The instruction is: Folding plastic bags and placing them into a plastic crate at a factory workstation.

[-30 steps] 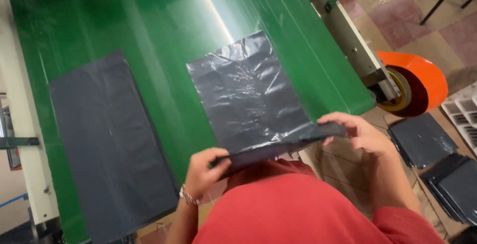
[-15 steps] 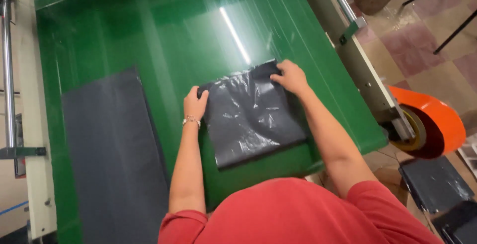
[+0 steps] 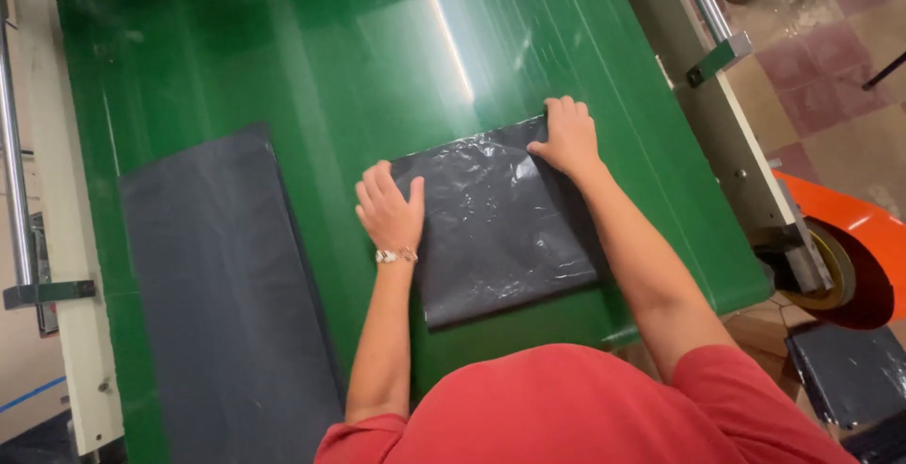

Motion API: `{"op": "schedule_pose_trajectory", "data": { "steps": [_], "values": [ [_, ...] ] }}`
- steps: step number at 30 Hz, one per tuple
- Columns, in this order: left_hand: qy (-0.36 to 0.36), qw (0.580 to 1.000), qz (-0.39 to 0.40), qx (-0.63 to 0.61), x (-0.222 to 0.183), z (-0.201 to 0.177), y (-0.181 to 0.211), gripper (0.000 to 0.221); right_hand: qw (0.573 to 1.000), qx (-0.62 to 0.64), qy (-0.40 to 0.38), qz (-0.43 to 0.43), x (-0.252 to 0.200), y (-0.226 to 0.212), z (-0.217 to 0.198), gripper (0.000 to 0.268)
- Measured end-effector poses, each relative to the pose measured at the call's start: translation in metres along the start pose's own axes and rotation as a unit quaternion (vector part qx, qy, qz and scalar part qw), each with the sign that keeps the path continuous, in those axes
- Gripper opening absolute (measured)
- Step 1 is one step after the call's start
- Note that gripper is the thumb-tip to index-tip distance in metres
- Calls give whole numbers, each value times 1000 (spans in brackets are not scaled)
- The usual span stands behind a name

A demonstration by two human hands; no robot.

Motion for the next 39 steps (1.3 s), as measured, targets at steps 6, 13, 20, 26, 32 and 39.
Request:
{"op": "schedule_pose_trajectory", "data": {
  "steps": [6, 13, 20, 26, 32, 39],
  "values": [
    [-201, 812, -29, -547, -56, -14, 63, 25, 976, -36, -202, 73, 51, 15, 54, 51],
    [-323, 472, -307, -761, -77, 14, 44, 97, 993, 76, 56, -69, -65, -23, -55, 26],
    [-180, 166, -374, -895, -119, 28, -6, 76, 943, 233, 168, -169, -229, 12, -79, 23],
    [-126, 503, -366, -772, -159, 62, -51, 61, 968, 169, 133, -128, -259, 40, -41, 20],
    [-34, 913, -95, -396, -144, 4, -33, 59, 982, 93, 95, -132, -246, 57, -38, 12],
    [-38, 964, 251, -78, -127, -46, 105, 74, 931, 210, 177, -240, -229, -67, -63, 45]
  ]
}}
Point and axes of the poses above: each hand's wrist, its own x-axis towards the middle knuckle, its own z-axis out of the palm, y = z × x, the point moved 3 cm from there along x, towards the middle knuckle, and after that the axes turned 9 degrees about z, right-handed, at the moved point
